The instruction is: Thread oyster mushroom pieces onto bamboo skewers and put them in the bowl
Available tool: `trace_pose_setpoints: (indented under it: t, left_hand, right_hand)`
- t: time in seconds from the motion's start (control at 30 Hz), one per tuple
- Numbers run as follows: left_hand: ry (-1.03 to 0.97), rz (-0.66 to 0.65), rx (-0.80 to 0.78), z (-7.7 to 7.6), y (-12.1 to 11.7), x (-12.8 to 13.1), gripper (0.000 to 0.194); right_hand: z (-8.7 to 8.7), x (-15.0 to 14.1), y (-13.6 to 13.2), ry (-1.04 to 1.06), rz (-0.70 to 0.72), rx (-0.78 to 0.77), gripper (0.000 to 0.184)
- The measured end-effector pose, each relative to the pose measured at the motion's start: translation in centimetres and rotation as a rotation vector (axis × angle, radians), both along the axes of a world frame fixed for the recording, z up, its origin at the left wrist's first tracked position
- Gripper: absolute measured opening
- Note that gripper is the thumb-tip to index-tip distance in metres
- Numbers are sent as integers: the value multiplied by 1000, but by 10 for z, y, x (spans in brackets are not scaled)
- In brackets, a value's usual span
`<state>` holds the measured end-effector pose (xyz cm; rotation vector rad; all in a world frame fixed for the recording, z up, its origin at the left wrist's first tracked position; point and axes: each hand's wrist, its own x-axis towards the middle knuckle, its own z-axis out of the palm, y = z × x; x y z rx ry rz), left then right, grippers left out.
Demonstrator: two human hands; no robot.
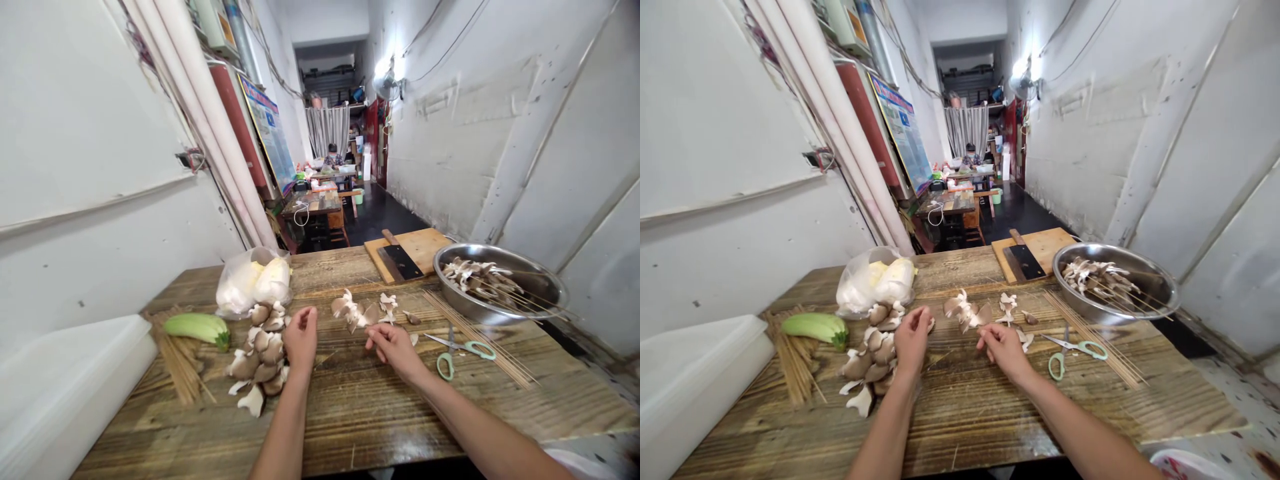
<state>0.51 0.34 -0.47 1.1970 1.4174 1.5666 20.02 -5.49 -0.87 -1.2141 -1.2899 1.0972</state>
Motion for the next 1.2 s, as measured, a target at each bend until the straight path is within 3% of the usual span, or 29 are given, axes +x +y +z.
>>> trace_pose_setpoints:
  t: [0.1,0.2,0.3,0.63,0.73,0.87,0.97,1.07,1.2]
  left_hand:
    - [-14,7,5,-12,-10,-3,41]
    - [-323,-188,-122,-13,-13,3,49]
    - [-509,-354,-252,-9,-14,9,51]
    - [-437,-364,-346,-13,-12,7,48]
    - [-346,-392,-347,-17,-13,6,48]
    - [-252,-369,-309,-22,-13,5,50]
    - [-151,-396,-290,-22,-14,5,52]
    - [1,-427,-263,-24,-15,6,55]
    - [214,-461,-217,-30,-14,6,55]
  right_hand:
    - [3,4,-5,-193,-104,204,27]
    - [4,3,-9,-261,-150,315,22]
    - [7,1,-13,-226,-126,286,23]
    - [39,29,-41,-211,-78,104,36]
    - [62,66,-50,-347,-108,100,36]
    - [105,148,-50,-812,-356,225,29]
    - [130,208,-40,-1139,-539,33,29]
    - [140,245,-23,-1183,-574,-98,26]
    - [141,258,5,-1208,-662,-224,24]
